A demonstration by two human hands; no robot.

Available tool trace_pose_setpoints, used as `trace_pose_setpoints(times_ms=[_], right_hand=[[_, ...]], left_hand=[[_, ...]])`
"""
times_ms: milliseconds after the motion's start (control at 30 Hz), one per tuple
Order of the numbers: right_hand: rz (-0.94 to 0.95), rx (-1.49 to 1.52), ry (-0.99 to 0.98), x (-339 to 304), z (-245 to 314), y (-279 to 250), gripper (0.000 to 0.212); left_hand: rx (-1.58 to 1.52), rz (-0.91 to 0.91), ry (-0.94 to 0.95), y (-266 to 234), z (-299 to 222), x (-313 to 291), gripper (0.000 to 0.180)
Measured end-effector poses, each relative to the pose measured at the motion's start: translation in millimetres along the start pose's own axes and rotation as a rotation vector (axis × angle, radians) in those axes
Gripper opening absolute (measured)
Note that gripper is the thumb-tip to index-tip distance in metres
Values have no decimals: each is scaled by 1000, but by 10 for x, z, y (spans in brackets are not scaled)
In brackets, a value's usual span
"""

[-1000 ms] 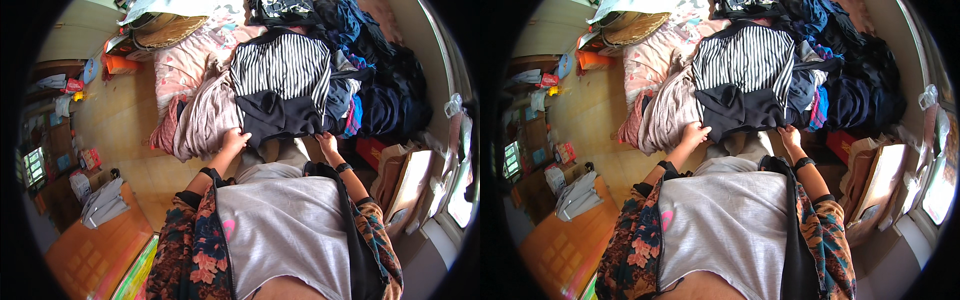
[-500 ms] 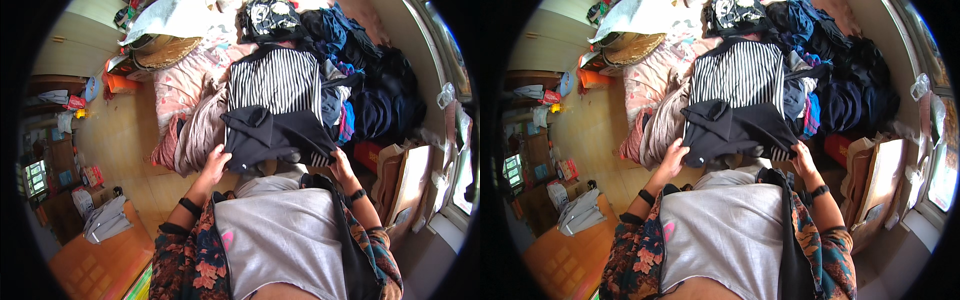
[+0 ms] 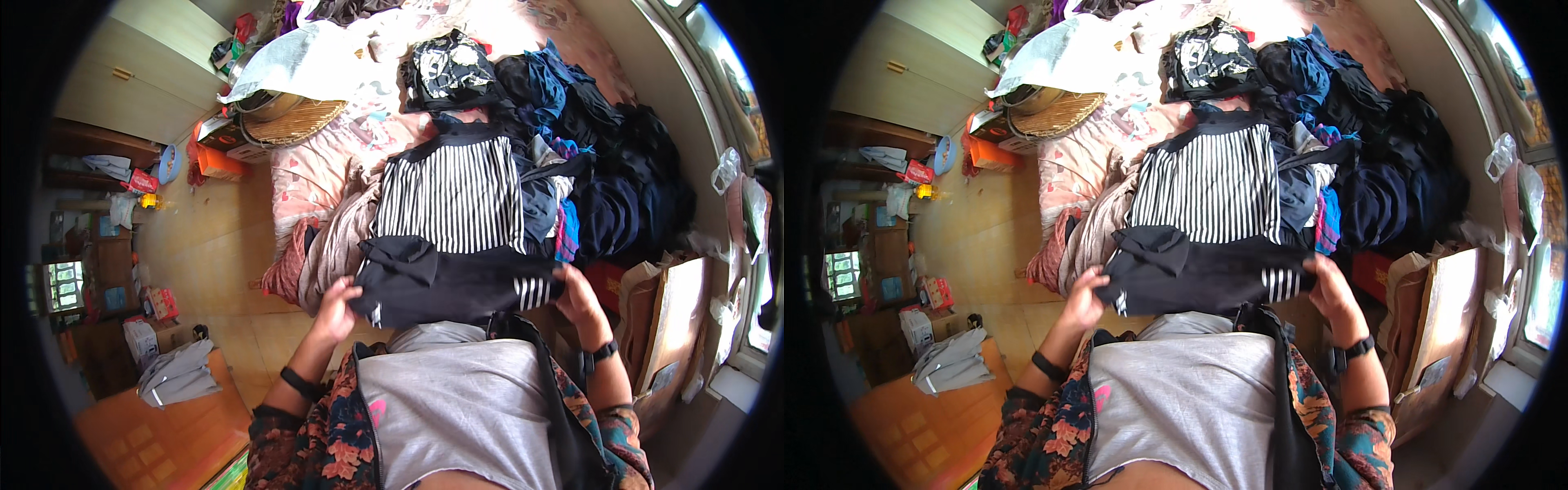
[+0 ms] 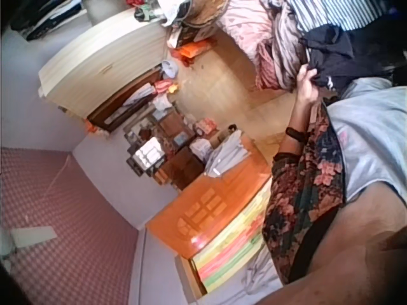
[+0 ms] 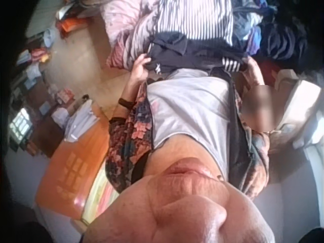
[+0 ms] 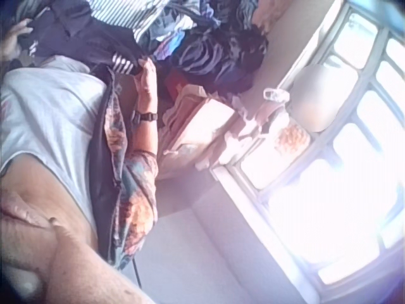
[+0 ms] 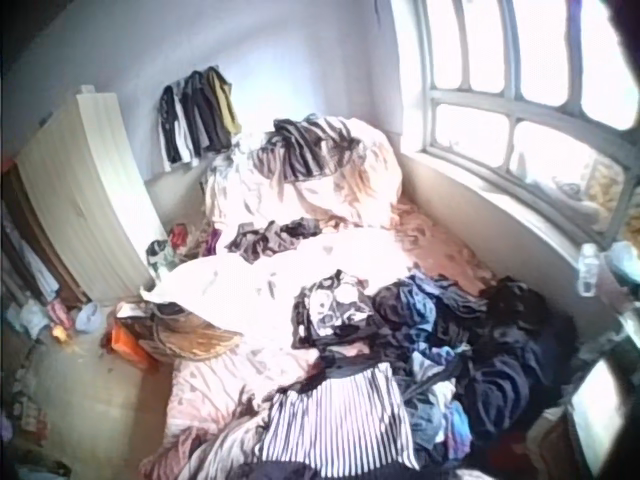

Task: The person sorts through a large pile of clothes on a bed, folding several items including a striped shirt and dark pants. The person then walks to a wall and hangs a dark garment on a hook before returning to the bed to continue folding.

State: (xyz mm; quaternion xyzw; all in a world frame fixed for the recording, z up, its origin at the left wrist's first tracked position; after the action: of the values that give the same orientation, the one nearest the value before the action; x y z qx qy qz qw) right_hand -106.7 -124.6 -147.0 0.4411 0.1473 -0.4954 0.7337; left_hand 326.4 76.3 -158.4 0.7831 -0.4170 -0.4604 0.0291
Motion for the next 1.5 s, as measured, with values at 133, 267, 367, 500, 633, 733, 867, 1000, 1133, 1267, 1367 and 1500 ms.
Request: trace_pose_setpoints(times_ms=[133,267,367,500,633,733,867,1000,1133,1267,1367,1500], right_hand=[[-30,-5,-38,933,482,151,22],[-36,29,-211,1677,845,265,20],[-215,-451,-215,1961,737,139,31],[-384,-799,13,2232,312,-73,65],[-370,-1312,32,2454,138,-68,73],[-441,-1474,141,2548,41,36,74],[-510,-1681,-78,2650,-11,46,57],[-412,-1409,9,2720,-36,-131,39],[-292,-771,-266,2612,50,-99,22],[-324,-1043,-535,2503,355,431,27],[-201,-1142,-712,2422,423,1141,36],[328,-1271,-827,2143,36,2023,49]], left_hand=[[-65,-23,173,266,-447,732,12],[-14,-71,335,385,-608,1269,24],[234,-163,270,297,-415,1477,25],[340,-163,99,156,33,1711,28],[335,-190,80,171,258,1994,38],[329,-299,31,286,287,2160,43],[325,-487,-20,432,323,2395,41],[437,-713,8,353,426,2628,27],[498,-606,211,259,479,2681,22],[-129,-261,211,361,433,2377,28],[-185,-316,232,485,356,1994,27],[-220,-241,211,649,393,1601,33]])
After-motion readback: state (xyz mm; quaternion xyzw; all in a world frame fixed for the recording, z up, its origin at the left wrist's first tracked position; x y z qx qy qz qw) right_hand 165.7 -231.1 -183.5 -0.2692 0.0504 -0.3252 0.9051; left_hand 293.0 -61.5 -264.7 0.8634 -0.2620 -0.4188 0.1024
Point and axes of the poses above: each hand's wrist, its own x-axis towards the middle knuckle, its own y-axis out of the palm, z = x × y, the point moved 1 cm from there along x, towards the middle knuckle
